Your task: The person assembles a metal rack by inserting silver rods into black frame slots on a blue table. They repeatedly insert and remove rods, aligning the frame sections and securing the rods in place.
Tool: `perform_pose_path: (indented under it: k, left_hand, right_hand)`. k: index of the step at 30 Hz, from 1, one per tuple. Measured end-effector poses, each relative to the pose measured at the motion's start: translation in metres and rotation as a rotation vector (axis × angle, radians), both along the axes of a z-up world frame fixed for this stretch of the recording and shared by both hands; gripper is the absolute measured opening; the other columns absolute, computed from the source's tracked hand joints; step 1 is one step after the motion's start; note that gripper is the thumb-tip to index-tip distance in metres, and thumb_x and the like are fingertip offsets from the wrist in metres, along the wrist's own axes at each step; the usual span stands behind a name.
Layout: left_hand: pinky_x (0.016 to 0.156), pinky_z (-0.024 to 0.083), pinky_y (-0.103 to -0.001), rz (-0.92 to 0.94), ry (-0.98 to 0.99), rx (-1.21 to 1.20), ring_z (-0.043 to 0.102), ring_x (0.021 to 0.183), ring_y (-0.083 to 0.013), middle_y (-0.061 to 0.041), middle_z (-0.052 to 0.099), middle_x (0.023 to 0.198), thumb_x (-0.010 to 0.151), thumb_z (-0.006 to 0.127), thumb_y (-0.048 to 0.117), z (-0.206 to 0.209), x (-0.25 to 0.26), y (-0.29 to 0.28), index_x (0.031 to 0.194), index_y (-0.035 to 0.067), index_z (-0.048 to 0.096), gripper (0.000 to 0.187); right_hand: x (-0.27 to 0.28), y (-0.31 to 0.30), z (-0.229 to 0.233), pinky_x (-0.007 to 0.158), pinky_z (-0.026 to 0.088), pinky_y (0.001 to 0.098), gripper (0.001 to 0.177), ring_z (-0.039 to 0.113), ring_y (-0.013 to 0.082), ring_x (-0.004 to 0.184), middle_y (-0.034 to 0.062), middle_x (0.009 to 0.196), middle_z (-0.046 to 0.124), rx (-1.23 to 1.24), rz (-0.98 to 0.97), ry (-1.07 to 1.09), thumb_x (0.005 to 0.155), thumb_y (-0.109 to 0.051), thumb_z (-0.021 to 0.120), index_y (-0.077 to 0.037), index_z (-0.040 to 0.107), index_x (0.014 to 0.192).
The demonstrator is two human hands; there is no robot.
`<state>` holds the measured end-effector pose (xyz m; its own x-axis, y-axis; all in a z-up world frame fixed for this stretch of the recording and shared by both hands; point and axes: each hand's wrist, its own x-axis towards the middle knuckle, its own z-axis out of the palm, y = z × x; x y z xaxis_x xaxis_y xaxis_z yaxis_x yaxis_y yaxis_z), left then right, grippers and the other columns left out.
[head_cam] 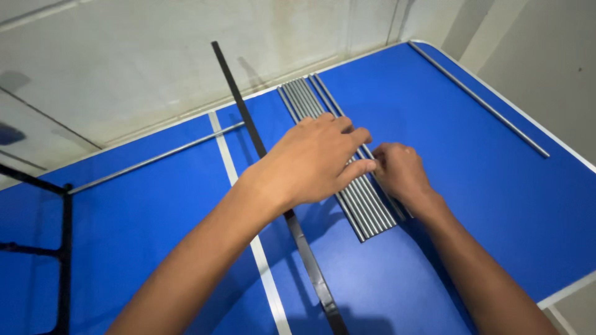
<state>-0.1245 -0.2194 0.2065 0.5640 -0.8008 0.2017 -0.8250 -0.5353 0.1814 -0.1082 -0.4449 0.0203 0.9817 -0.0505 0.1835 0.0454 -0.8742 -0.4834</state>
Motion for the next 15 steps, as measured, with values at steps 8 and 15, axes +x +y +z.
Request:
perform_pose_path:
  k: [8,15]
  left_hand:
    - [0.094,0.049,-0.050,0.034,-0.187,-0.221,0.062,0.113,-0.0367,-0.017,0.068,0.117,0.097,0.064,0.038,0.018,-0.022,0.035,0.123,0.005,0.067,0.042]
    - [0.101,0.049,-0.046,0.172,-0.358,-0.445,0.059,0.122,-0.0355,-0.016,0.063,0.132,0.098,0.069,0.024,0.046,-0.053,0.092,0.135,0.007,0.063,0.041]
  right_hand:
    - [-0.019,0.008,0.049,0.084,0.052,0.0535,0.020,0.063,0.0470,0.096,0.0281,0.111,0.062,-0.057,-0.079,-0.289,0.101,-0.007,0.060,0.000,0.069,0.117]
    - [-0.072,0.071,0.177,0.068,0.054,0.0304,0.027,0.066,0.0142,0.081,0.0052,0.092,0.065,0.488,0.213,-0.252,0.101,-0.008,0.060,-0.002,0.065,0.127]
